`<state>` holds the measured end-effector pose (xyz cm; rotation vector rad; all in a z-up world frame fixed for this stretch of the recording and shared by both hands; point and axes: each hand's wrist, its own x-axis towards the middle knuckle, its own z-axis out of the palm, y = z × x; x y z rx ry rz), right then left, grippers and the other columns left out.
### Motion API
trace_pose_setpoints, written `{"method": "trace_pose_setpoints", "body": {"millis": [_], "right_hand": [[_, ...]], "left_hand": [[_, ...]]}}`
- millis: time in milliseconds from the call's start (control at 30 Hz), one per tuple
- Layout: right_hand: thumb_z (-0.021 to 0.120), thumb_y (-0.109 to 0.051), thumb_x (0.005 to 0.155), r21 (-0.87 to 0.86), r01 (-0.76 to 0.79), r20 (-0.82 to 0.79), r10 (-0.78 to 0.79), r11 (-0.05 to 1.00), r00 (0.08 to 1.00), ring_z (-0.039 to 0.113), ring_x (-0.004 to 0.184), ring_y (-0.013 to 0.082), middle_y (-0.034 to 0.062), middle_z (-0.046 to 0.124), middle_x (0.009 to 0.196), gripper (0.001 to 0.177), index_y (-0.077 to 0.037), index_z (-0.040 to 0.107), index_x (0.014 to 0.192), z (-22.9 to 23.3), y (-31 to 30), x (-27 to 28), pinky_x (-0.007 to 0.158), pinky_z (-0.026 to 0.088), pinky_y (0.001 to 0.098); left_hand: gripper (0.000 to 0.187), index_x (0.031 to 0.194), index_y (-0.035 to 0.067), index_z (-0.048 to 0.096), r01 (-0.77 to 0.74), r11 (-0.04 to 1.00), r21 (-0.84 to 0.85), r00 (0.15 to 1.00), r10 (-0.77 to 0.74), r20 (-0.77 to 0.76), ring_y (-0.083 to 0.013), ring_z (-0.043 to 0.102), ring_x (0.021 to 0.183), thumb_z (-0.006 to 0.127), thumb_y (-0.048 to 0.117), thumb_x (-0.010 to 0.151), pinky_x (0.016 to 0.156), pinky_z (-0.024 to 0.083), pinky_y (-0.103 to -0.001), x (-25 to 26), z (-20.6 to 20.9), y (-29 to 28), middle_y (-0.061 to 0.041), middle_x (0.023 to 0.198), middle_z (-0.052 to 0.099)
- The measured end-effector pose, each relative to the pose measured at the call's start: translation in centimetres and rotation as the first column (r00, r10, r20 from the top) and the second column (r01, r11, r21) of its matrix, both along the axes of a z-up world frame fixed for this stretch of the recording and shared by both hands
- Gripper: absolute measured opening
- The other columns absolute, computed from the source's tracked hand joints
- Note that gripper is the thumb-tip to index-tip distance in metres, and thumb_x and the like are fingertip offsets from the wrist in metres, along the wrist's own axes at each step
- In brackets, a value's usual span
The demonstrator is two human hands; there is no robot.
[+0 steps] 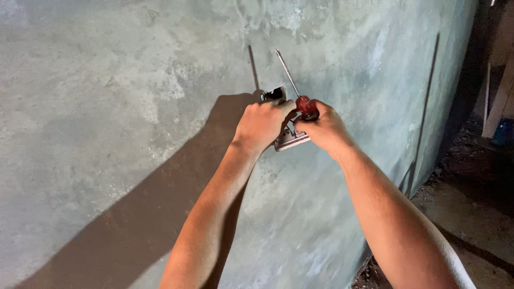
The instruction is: The person installs a white electrical switch into a wall box. They use a red screwdriver to tighten screws on the switch terminals and connect wires. They also use pliers to strip or adjust the wires before securing the switch to the wall.
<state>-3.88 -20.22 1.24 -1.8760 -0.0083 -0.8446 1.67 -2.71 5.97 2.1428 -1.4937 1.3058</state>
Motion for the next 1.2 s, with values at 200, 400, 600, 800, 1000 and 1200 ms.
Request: {"method": "trace_pose_setpoints", "body": {"millis": [200,400,600,800,1000,1200], "right_hand": [[0.077,-0.015,0.079,-0.001,-0.032,0.014,0.032,0.999,0.999,0.062,0.072,0.0088,-0.0007,0.073,0.081,0.017,-0.006,0.075,0.092,-0.3,0.5,0.0,0.066,0.050,0.0282],[0.078,-0.015,0.083,0.106,0.016,0.125,-0.029,0.994,0.992,0.059,0.071,0.0055,-0.0018,0.071,0.081,0.013,-0.007,0.075,0.092,-1.7,0.9,0.0,0.065,0.049,0.0252],[0.079,-0.013,0.088,0.189,-0.056,0.262,0.005,0.980,0.965,0.055,0.071,0.0041,-0.0049,0.066,0.079,0.010,-0.006,0.074,0.092,-2.7,0.9,0.4,0.063,0.046,0.0238],[0.078,-0.011,0.088,0.206,-0.117,0.271,0.059,0.972,0.961,0.056,0.072,0.0035,-0.0065,0.065,0.079,0.009,-0.006,0.072,0.092,-2.3,1.1,-0.1,0.064,0.046,0.0238],[0.077,-0.009,0.089,0.231,-0.177,0.275,0.111,0.957,0.955,0.055,0.074,0.0039,-0.0061,0.065,0.080,0.007,-0.006,0.072,0.091,-2.5,0.8,0.4,0.065,0.046,0.0242],[0.074,-0.006,0.089,0.258,-0.215,0.290,0.136,0.942,0.947,0.060,0.078,0.0047,-0.0044,0.068,0.085,0.006,-0.004,0.072,0.095,-3.0,1.1,0.9,0.071,0.050,0.0238]], "left_hand": [[0.007,0.098,0.016,0.070,0.001,0.985,-0.172,0.997,-0.015,-0.079,-0.0295,0.071,0.082,0.071,0.023,0.097,0.064,0.055,-0.044,-0.6,-0.8,0.4,-0.006,0.084,0.071],[0.006,0.091,0.012,0.071,0.099,0.917,-0.387,0.995,-0.080,0.065,-0.0271,0.064,0.089,0.075,0.012,0.087,0.075,0.056,-0.039,-1.1,-1.8,0.4,-0.005,0.093,0.069],[0.005,0.090,0.011,0.074,0.023,0.935,-0.353,1.000,-0.016,0.023,-0.0243,0.064,0.084,0.074,0.010,0.086,0.067,0.054,-0.039,-0.3,-2.0,0.2,0.000,0.090,0.073],[0.004,0.089,0.016,0.074,0.023,0.938,-0.347,1.000,-0.027,-0.004,-0.0235,0.066,0.088,0.074,0.020,0.088,0.068,0.055,-0.040,0.0,-2.5,-0.7,0.000,0.084,0.072],[0.014,0.093,0.011,0.073,-0.016,0.956,-0.293,1.000,0.014,-0.010,-0.0250,0.064,0.094,0.076,0.017,0.081,0.073,0.056,-0.041,-1.5,-2.4,-0.5,-0.001,0.091,0.071],[0.011,0.084,0.014,0.068,-0.025,0.971,-0.236,0.989,0.059,0.136,-0.0246,0.067,0.098,0.077,0.014,0.078,0.080,0.057,-0.039,0.0,-1.2,-1.9,-0.002,0.090,0.070]]}}
